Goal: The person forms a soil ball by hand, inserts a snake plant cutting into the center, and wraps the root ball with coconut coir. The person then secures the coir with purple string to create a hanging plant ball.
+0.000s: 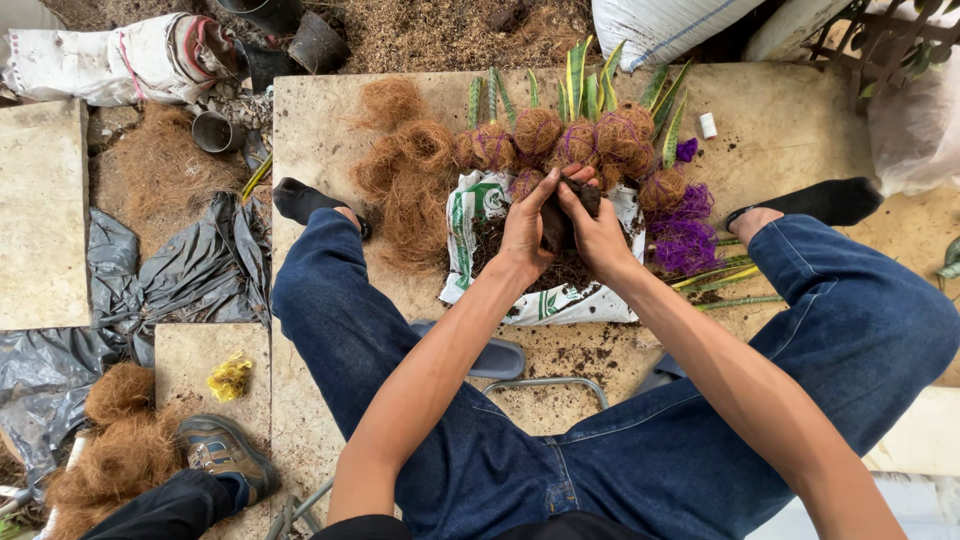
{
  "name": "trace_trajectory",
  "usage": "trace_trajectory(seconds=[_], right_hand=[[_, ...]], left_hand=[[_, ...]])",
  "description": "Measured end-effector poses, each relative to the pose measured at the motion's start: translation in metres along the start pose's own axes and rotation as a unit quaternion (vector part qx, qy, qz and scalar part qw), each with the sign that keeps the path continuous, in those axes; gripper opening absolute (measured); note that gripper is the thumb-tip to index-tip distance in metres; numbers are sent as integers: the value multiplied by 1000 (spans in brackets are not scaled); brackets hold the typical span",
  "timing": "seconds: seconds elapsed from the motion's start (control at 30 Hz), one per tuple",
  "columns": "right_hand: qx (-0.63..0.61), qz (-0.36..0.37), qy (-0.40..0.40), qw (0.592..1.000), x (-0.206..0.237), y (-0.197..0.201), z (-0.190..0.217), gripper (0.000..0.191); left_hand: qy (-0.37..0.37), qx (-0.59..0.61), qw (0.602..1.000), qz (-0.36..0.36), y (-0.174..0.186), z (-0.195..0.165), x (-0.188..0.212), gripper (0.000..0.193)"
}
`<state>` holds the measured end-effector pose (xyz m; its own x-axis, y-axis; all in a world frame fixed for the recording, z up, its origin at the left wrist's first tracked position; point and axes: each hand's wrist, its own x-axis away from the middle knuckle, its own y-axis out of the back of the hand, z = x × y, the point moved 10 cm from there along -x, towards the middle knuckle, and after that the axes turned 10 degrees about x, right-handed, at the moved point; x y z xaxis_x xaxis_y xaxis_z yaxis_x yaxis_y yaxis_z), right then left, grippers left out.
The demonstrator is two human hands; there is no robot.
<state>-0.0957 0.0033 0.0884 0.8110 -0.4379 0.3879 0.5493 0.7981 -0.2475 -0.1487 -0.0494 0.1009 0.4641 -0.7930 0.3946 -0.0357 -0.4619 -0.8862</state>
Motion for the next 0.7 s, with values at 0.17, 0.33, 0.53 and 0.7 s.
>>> trace_trajectory(seconds=[0.17,0.33,0.53,0.7], right_hand=[[4,-4,-69,998,1,5,-2,51],[177,-9,-5,984,3,11,22,72],[-77,172,-54,981,20,-24,36,127],[-92,211,-103,968,25,-50,38,129]], left_hand=[[-3,-25,1000,-7,-6,-4,3,60],[25,-11,999,-24,-15,0,13,73],[52,17,997,54,-35,-9,15,58],[73,10,997,27,-31,-8,19,58]])
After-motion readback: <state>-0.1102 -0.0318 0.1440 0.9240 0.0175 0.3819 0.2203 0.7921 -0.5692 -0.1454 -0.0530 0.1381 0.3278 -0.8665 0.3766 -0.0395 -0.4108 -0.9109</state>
